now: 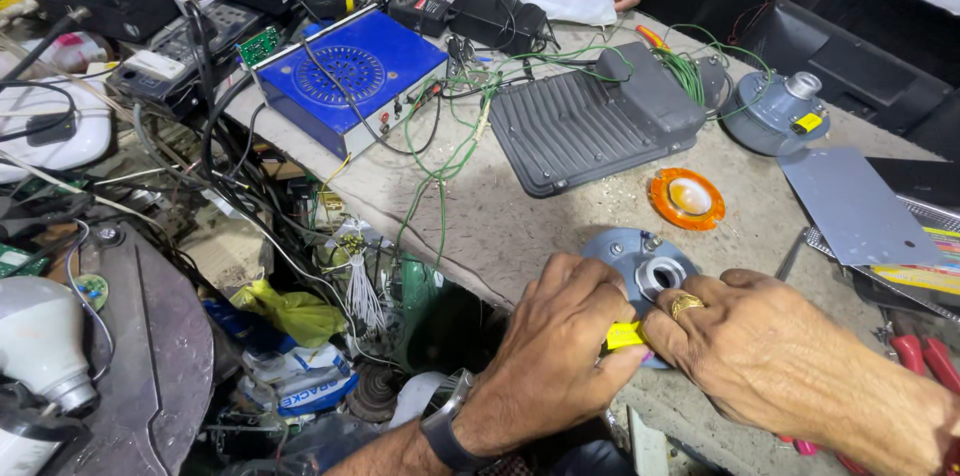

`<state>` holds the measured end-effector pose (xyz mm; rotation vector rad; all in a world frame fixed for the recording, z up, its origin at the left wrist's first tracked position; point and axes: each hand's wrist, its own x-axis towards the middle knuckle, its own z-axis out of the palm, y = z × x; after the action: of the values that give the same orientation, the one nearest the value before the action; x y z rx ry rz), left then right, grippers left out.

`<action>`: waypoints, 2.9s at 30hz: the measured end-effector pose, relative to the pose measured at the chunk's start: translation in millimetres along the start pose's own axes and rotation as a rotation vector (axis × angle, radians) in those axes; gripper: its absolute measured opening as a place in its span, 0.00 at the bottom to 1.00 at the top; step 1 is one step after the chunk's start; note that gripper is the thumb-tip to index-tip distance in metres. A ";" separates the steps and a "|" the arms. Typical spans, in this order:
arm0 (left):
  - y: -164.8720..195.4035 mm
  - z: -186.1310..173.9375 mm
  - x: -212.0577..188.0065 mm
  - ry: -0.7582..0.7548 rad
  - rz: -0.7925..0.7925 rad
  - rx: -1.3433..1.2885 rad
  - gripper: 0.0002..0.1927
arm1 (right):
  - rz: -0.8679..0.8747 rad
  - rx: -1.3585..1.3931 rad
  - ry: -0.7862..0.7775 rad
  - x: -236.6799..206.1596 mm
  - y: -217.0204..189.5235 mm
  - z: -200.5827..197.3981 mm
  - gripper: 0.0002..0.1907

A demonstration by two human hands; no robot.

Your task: The person works on a grey cylindrical electrical motor, using a screwdriver to tighten screws on the terminal cover and pliers to attach a yellow wire connector to a terminal. The person rotates the motor to access different sides and secures the connections.

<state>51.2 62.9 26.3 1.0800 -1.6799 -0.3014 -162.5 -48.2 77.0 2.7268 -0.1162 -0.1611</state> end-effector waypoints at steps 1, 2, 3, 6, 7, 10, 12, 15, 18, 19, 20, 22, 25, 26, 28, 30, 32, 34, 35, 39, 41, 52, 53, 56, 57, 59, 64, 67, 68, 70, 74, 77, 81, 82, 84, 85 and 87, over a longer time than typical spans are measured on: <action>-1.1 0.7 -0.6 0.001 0.005 0.008 0.15 | 0.002 -0.016 0.015 1.0 -1.1 0.2 0.16; -2.5 2.0 -2.0 0.003 0.005 0.011 0.15 | 0.002 -0.029 0.025 1.2 -2.2 0.2 0.15; -4.0 3.5 -3.7 0.005 0.003 0.015 0.15 | 0.000 -0.041 0.035 1.3 -3.6 0.5 0.15; -9.1 7.4 -7.5 -0.003 -0.007 0.011 0.16 | 0.062 -0.007 -0.123 1.2 -6.0 1.6 0.12; -9.9 8.1 -8.5 0.005 0.001 0.013 0.17 | 0.069 0.005 -0.124 0.5 -6.7 1.4 0.12; -9.0 7.7 -7.3 0.028 0.021 0.011 0.20 | 0.117 0.025 -0.216 0.4 -7.0 -1.6 0.11; -6.6 4.8 -5.4 0.030 0.024 0.007 0.20 | 0.182 0.037 -0.389 3.2 -7.1 -4.1 0.10; -3.3 0.3 -4.0 0.018 0.004 0.041 0.21 | 0.174 0.052 -0.247 10.4 -9.0 -5.2 0.12; -3.2 0.2 -6.0 0.017 0.021 0.024 0.19 | 0.274 0.070 -0.202 10.1 -15.4 -3.1 0.15; -3.2 1.9 -6.7 0.014 0.010 0.045 0.18 | 0.304 0.039 -0.149 5.0 -17.3 -3.4 0.13; -1.9 4.4 -8.8 0.016 -0.009 0.050 0.18 | 0.329 0.007 -0.113 -2.7 -21.2 -3.4 0.11; 1.2 9.1 -12.2 0.023 -0.030 0.046 0.15 | 0.438 -0.018 -0.070 -23.3 -26.5 -4.2 0.13; 5.1 10.1 -14.2 0.055 -0.008 0.112 0.12 | 0.672 0.062 0.098 -44.7 -31.8 8.0 0.18; 7.2 11.7 -11.5 0.082 0.009 0.134 0.12 | 0.733 0.116 0.195 -48.8 -27.7 14.5 0.17; 10.6 12.9 -7.9 0.123 0.060 0.207 0.12 | 0.831 0.223 0.349 -60.2 -25.0 25.6 0.18; 13.5 14.9 -4.8 0.143 0.114 0.299 0.11 | 0.914 0.334 0.451 -77.3 -37.9 32.3 0.24; 13.7 15.8 -3.8 0.107 0.127 0.260 0.10 | 1.062 0.354 0.363 -90.5 -52.6 36.2 0.33; 9.7 13.3 -2.9 0.079 0.115 0.281 0.09 | 1.088 0.444 0.403 -89.8 -69.1 42.1 0.37; 5.8 10.0 -2.5 0.076 0.111 0.297 0.08 | 1.054 0.497 0.481 -90.8 -74.6 40.7 0.36; -6.9 0.7 6.5 0.010 0.027 0.144 0.09 | 0.952 0.203 0.422 -129.4 -84.8 -6.1 0.20; -10.6 -4.1 9.2 -0.106 0.039 0.045 0.12 | 0.971 0.074 0.313 -149.8 -85.2 -24.9 0.15; -22.5 0.6 11.3 -0.272 0.007 0.080 0.23 | 1.086 0.023 0.072 -169.4 -60.4 -43.1 0.16; -21.8 -0.1 11.0 -0.268 0.035 0.106 0.23 | 1.045 0.038 0.081 -162.3 -59.6 -41.0 0.16; -14.9 8.1 3.7 -0.179 0.072 0.141 0.21 | 0.944 -0.007 -0.071 -133.3 -49.7 -34.9 0.27; -12.4 12.4 0.6 -0.148 0.076 0.156 0.21 | 0.907 -0.033 -0.147 -120.0 -45.3 -31.5 0.33; -8.9 22.6 -5.8 -0.072 0.079 0.167 0.21 | 0.965 0.109 -0.601 -90.3 -34.1 -21.5 0.43; -12.3 28.8 -13.3 0.004 0.040 0.111 0.19 | 1.105 0.445 -0.880 -66.2 -10.0 5.5 0.48; -12.6 25.5 -13.2 0.018 0.035 0.072 0.17 | 1.215 0.570 -0.712 -83.4 9.5 22.4 0.43; -12.1 24.8 -12.8 0.020 0.042 0.062 0.16 | 1.277 0.623 -0.643 -88.7 18.6 26.1 0.39; -11.6 25.8 -11.6 0.016 0.055 0.063 0.17 | 1.326 0.645 -0.605 -102.9 32.2 22.5 0.31; -18.2 29.3 -8.1 0.031 0.120 -0.028 0.18 | 1.343 0.358 -0.594 -130.5 27.5 -20.0 0.24; -26.7 28.3 -6.5 0.036 0.097 -0.026 0.18 | 1.170 0.470 0.016 -143.0 -1.0 -56.1 0.25; -28.9 26.5 -7.7 0.014 0.076 -0.021 0.17 | 0.988 0.146 -0.212 -113.7 -21.1 -54.7 0.16; -27.6 26.1 -8.4 0.011 0.072 -0.032 0.18 | 0.928 0.066 -0.211 -102.2 -27.9 -48.6 0.13; -24.4 25.7 -9.3 0.011 0.067 -0.048 0.18 | 0.793 -0.012 -0.118 -84.2 -33.6 -41.4 0.13; -23.2 25.7 -9.2 0.018 0.070 -0.051 0.17 | 0.716 -0.016 -0.026 -75.9 -31.9 -37.8 0.15; -21.4 25.2 -9.0 0.028 0.063 -0.059 0.16 | 0.609 0.017 0.082 -65.9 -27.3 -35.5 0.20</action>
<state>40.5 50.3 -3.7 0.9818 -1.6670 -0.2924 -221.6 -2.5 104.8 2.5740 -0.9054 0.1268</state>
